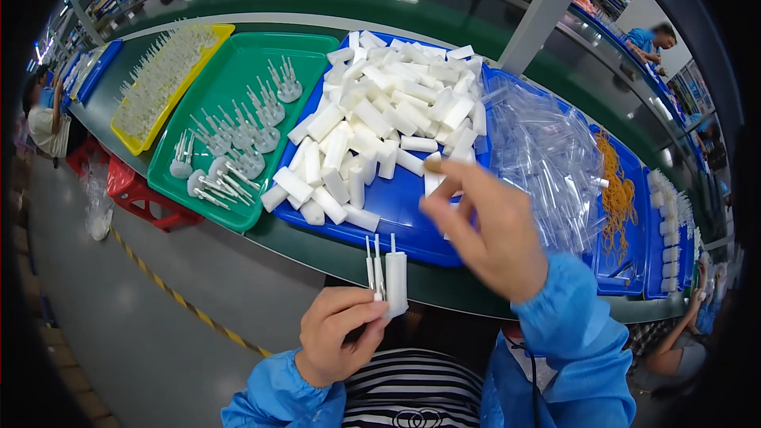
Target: The person assembles small white cylindrical components by inserting them into clear plastic sleeves and securing them with rubber bands. The person handles the items one at a time, picking them from trays and placing the finished units into a designated tray.
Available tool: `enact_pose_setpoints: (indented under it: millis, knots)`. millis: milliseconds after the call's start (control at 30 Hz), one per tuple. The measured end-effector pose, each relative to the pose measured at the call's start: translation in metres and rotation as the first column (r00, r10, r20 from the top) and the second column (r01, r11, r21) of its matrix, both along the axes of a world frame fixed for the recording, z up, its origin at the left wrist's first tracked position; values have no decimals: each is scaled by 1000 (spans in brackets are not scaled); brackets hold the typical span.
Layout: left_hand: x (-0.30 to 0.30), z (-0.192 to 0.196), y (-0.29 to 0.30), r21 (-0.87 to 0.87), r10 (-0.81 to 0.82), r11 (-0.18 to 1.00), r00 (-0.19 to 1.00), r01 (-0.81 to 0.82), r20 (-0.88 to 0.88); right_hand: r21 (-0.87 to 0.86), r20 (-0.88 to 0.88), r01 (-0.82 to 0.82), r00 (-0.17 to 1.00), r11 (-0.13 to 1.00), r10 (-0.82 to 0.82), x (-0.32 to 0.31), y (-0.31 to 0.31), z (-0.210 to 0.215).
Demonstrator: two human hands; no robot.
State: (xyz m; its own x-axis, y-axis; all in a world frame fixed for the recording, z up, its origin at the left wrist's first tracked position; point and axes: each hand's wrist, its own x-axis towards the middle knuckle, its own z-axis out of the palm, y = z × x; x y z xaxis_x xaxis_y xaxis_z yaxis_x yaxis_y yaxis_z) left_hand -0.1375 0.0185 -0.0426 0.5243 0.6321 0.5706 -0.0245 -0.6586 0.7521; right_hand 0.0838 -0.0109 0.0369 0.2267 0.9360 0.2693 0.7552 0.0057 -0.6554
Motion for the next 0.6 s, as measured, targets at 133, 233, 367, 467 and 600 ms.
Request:
enact_pose_setpoints:
  millis: [133,233,367,467,600]
  knots:
    - [7,4,7,89,-64,994,998,66,-27,-38,565,56,824,998,-25,22,21,-24]
    - [6,5,8,104,-72,992,996,77,-51,-94,584,16,811,995,43,15,25,-31]
    - [2,7,13,127,-91,987,993,100,-71,-239,13,13,1000,971,-10,10,22,-5]
    - [-6,18,13,189,-113,973,989,130,-99,-219,-589,-59,804,974,-84,2,14,11]
    - [-5,28,14,329,-184,918,973,221,-141,-165,-610,-83,792,983,-36,-7,-9,6]
